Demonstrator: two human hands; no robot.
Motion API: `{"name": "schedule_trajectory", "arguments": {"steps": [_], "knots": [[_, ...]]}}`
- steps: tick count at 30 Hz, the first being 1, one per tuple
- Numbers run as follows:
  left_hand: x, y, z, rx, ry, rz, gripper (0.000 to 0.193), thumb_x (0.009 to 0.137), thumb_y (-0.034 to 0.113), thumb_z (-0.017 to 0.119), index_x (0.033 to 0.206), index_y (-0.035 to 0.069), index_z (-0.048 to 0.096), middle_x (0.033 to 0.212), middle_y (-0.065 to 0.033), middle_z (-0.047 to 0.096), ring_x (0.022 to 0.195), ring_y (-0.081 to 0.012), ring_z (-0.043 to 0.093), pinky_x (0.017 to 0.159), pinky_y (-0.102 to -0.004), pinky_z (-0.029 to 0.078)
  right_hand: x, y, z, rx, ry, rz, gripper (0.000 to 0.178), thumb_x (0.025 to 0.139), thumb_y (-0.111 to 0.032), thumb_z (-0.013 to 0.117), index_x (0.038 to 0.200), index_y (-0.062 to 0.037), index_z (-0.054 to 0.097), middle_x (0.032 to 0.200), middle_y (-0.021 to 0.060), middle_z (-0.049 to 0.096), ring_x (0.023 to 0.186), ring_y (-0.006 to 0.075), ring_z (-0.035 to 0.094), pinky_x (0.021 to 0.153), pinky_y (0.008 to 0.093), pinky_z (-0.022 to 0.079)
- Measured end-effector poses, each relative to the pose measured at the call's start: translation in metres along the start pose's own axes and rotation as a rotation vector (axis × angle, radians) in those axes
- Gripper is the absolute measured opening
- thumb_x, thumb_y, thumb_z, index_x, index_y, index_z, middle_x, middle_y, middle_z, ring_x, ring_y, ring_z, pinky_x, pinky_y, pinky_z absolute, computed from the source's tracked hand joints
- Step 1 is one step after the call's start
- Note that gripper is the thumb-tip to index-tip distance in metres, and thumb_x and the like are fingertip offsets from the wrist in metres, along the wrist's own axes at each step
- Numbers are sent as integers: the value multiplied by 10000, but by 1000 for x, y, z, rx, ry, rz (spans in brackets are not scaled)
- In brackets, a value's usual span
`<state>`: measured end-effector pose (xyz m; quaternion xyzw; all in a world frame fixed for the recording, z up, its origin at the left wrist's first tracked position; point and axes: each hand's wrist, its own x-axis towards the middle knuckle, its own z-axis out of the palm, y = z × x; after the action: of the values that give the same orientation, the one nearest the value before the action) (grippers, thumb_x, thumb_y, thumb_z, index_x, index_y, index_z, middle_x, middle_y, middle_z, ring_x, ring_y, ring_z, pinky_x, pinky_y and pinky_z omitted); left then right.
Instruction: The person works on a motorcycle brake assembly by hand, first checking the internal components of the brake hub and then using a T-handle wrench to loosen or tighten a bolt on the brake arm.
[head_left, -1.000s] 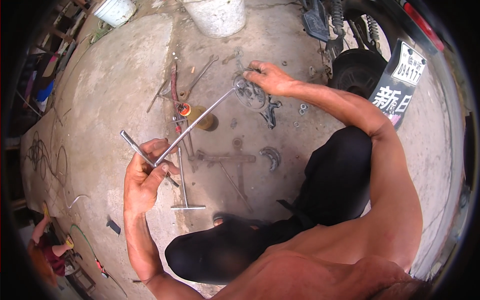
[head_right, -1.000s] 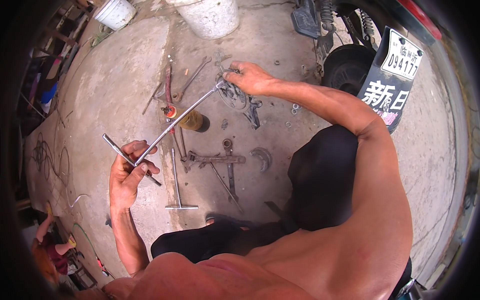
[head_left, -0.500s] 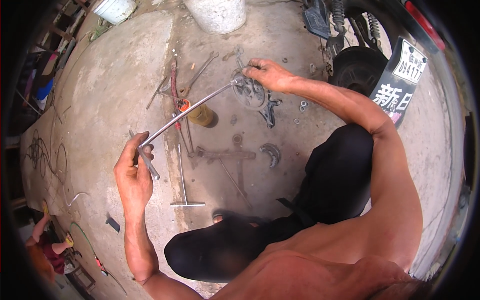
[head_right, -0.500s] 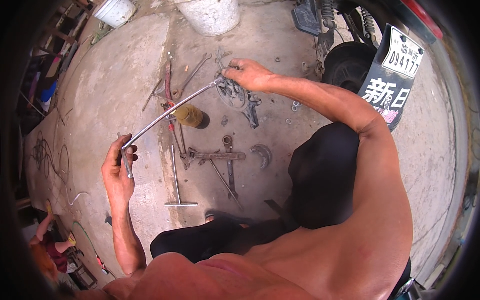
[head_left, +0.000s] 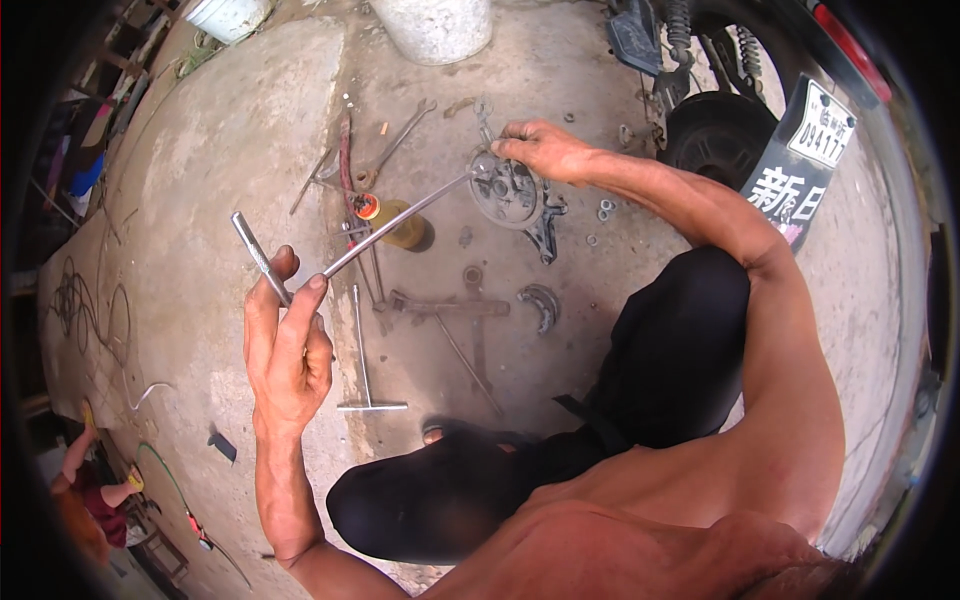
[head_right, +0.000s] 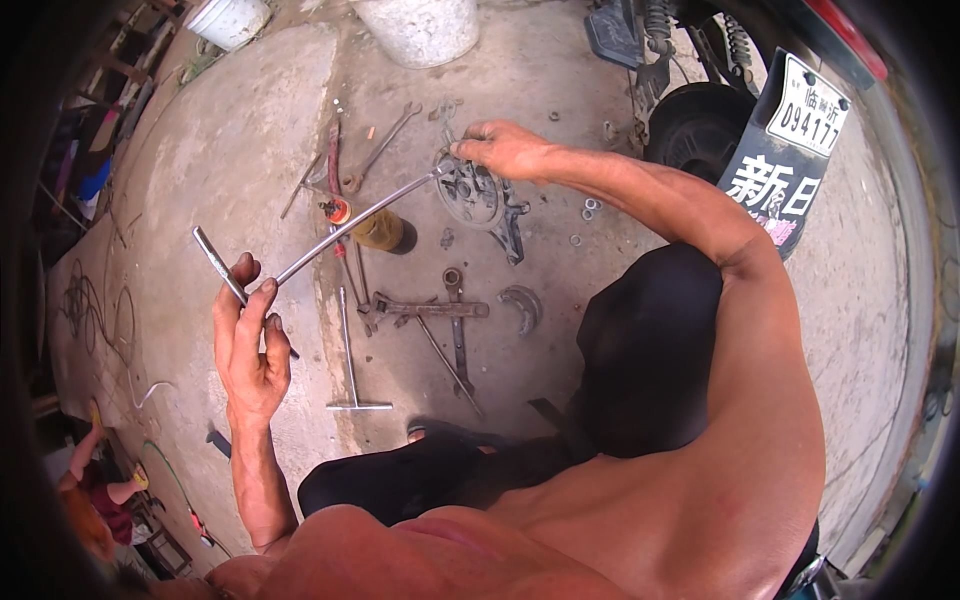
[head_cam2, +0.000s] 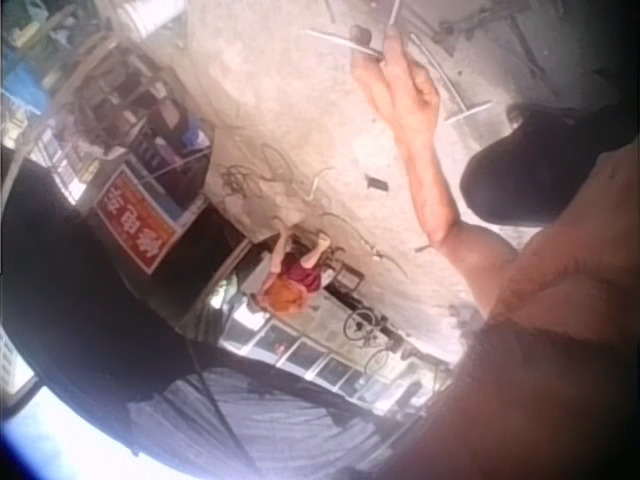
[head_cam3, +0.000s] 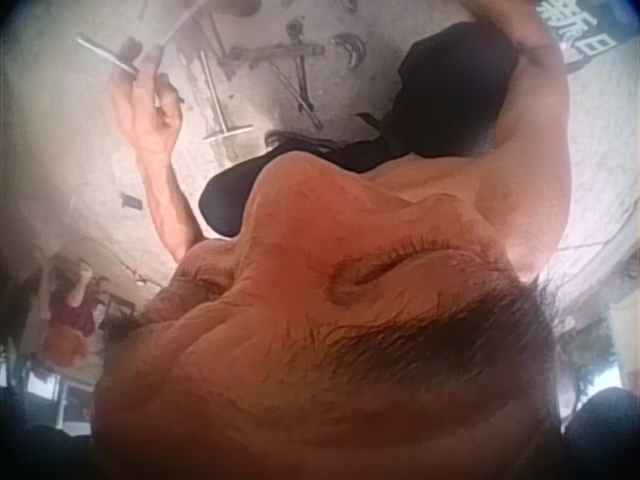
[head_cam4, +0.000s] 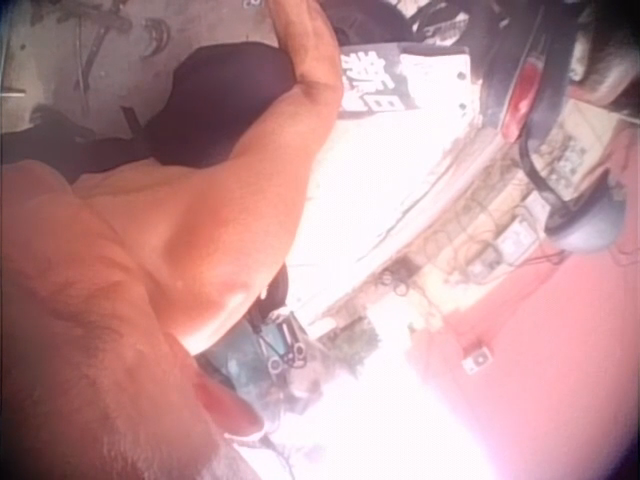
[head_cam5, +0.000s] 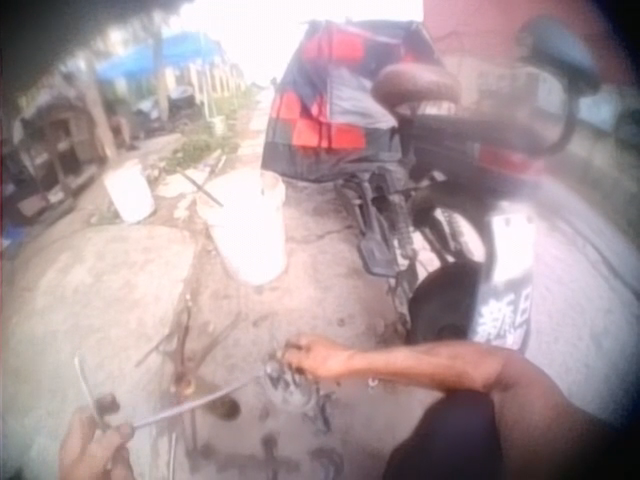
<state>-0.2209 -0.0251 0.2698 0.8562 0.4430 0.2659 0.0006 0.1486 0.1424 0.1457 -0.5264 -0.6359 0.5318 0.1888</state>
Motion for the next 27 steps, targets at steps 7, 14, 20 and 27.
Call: {"name": "schedule_trajectory", "arguments": {"steps": [7, 14, 20, 27], "knots": [[17, 7, -9, -914, -117, -703, 566, 965, 13, 524, 1505, 11, 355, 1253, -187, 634, 827, -149, 633, 777, -287, 520, -1, -2, 6, -51, 82, -94, 521, 994, -461, 575, 1201, 12, 648, 1071, 164, 685, 1022, 215, 610, 945, 358, 466], [19, 13, 0, -618, -258, -403, 406, 881, -129, 504, 1240, 24, 614, 1066, -130, 674, 892, -216, 639, 787, -322, 518, -1, 5, 2, 0, 1, -91, 608, 993, -523, 558, 1222, 34, 638, 1140, 180, 677, 1070, 240, 607, 965, 378, 465], [45, 26, -15, 42, -328, 62, 377, 835, -81, 601, 1182, 58, 655, 1015, -114, 654, 913, -298, 617, 801, -390, 462, 5, 5, 2, 21, 31, 62, 755, 977, -562, 555, 1390, 69, 518, 1404, 277, 539, 1328, 347, 501, 1098, 420, 401], [31, 18, -10, 37, -390, -462, 295, 920, 197, 690, 1187, 85, 635, 1030, -131, 655, 865, -358, 648, 739, -459, 500, 10, 11, 2, 56, 119, 85, 752, 977, -566, 551, 1395, 58, 513, 1386, 263, 551, 1304, 342, 517, 1090, 410, 410]]}}
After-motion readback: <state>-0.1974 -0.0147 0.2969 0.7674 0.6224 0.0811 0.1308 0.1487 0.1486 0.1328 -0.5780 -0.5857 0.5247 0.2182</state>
